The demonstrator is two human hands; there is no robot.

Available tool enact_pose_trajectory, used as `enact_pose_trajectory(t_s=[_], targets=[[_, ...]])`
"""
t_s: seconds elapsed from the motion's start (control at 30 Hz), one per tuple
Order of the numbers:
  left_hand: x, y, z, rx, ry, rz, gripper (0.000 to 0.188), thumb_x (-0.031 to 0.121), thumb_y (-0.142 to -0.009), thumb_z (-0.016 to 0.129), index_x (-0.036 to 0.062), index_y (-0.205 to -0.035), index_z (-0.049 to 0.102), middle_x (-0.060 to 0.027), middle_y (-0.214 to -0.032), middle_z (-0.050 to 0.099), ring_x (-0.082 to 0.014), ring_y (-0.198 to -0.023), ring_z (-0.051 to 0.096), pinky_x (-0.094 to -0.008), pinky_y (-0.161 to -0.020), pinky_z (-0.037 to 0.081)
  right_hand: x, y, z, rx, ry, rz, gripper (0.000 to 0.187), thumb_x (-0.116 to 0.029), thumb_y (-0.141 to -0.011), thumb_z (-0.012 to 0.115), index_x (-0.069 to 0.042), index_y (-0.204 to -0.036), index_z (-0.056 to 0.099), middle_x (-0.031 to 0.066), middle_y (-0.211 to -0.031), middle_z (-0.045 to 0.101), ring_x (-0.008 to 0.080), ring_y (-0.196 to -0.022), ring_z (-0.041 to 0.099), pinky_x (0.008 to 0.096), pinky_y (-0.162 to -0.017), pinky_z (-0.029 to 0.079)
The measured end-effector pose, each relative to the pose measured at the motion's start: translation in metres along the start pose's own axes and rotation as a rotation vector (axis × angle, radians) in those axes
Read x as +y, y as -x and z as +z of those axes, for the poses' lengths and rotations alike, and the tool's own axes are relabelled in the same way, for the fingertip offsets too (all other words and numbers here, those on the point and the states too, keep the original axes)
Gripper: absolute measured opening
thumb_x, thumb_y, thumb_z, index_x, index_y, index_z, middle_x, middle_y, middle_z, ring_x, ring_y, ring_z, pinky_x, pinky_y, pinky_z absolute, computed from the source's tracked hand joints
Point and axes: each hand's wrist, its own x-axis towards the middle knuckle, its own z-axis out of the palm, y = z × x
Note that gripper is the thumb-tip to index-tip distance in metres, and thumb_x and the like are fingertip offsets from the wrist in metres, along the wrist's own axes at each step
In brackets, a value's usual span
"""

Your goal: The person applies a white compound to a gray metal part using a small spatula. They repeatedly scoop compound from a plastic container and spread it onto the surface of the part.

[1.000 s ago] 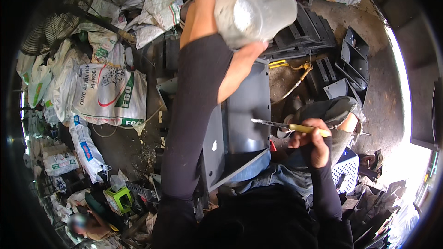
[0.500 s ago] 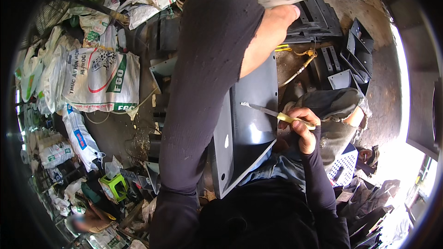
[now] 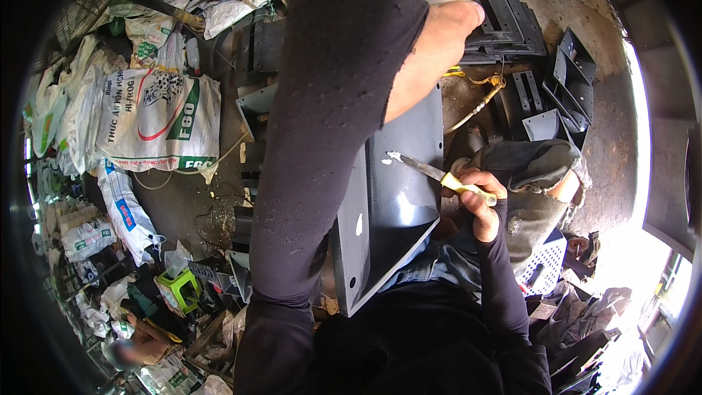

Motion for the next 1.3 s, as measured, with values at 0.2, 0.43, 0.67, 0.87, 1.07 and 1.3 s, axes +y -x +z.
enact_pose_trajectory(t_s=[0.2, 0.43, 0.67, 0.87, 1.07, 1.3], targets=[[-0.006, -0.002, 0.000, -0.009, 0.045, 0.007, 0.060, 0.003, -0.073, 0.075, 0.0049, -0.124, 0.044, -0.0132, -0.110, 0.063, -0.0201, -0.105, 0.062, -0.0324, -0.090, 0.049, -0.004, 0.001, -0.001, -0.056, 0.011, 0.002, 0.020, -0.010, -0.082, 0.063, 0.003, -0.097, 0.065, 0.0135, -0.094, 0.067, 0.0172, -0.082, 0.063, 0.0285, -0.074, 0.049], [-0.018, 0.000, 0.000, -0.025, 0.081, 0.010, 0.059, 0.004, -0.074, 0.075, 0.0048, -0.124, 0.044, -0.0131, -0.110, 0.063, -0.0201, -0.106, 0.061, -0.0324, -0.091, 0.049, -0.006, 0.001, 0.001, -0.048, -0.029, -0.022, 0.017, -0.006, -0.080, 0.062, 0.003, -0.095, 0.065, 0.0135, -0.094, 0.067, 0.0173, -0.080, 0.062, 0.0295, -0.073, 0.049], [-0.022, -0.002, 0.001, -0.030, 0.099, 0.013, 0.058, 0.004, -0.074, 0.075, 0.0046, -0.124, 0.044, -0.0131, -0.110, 0.063, -0.0200, -0.106, 0.061, -0.0323, -0.091, 0.049, -0.004, -0.002, 0.000, -0.054, 0.040, -0.042, 0.017, -0.005, -0.080, 0.062, 0.002, -0.095, 0.065, 0.0135, -0.093, 0.067, 0.0184, -0.081, 0.062, 0.0300, -0.075, 0.049], [-0.024, -0.001, 0.001, -0.036, 0.105, 0.004, 0.057, 0.005, -0.075, 0.074, 0.0045, -0.124, 0.044, -0.0130, -0.111, 0.063, -0.0199, -0.106, 0.061, -0.0323, -0.091, 0.048, -0.007, -0.001, -0.006, -0.052, 0.030, -0.012, 0.019, -0.007, -0.080, 0.063, 0.003, -0.095, 0.065, 0.0136, -0.094, 0.067, 0.0188, -0.083, 0.063, 0.0305, -0.076, 0.049], [-0.025, -0.002, 0.002, -0.033, 0.117, 0.003, 0.057, 0.005, -0.075, 0.074, 0.0044, -0.124, 0.044, -0.0130, -0.111, 0.063, -0.0198, -0.106, 0.061, -0.0323, -0.091, 0.048, -0.002, -0.004, -0.004, -0.074, 0.016, -0.032, 0.018, -0.009, -0.082, 0.063, 0.003, -0.096, 0.065, 0.0139, -0.094, 0.067, 0.0190, -0.083, 0.064, 0.0307, -0.077, 0.050], [-0.024, -0.002, 0.002, -0.037, 0.119, -0.004, 0.056, 0.006, -0.076, 0.073, 0.0043, -0.124, 0.045, -0.0129, -0.111, 0.063, -0.0197, -0.107, 0.061, -0.0323, -0.092, 0.048, -0.003, -0.002, -0.005, -0.052, -0.016, 0.003, 0.018, -0.009, -0.082, 0.063, 0.003, -0.096, 0.065, 0.0143, -0.096, 0.066, 0.0196, -0.084, 0.064, 0.0307, -0.077, 0.050]])
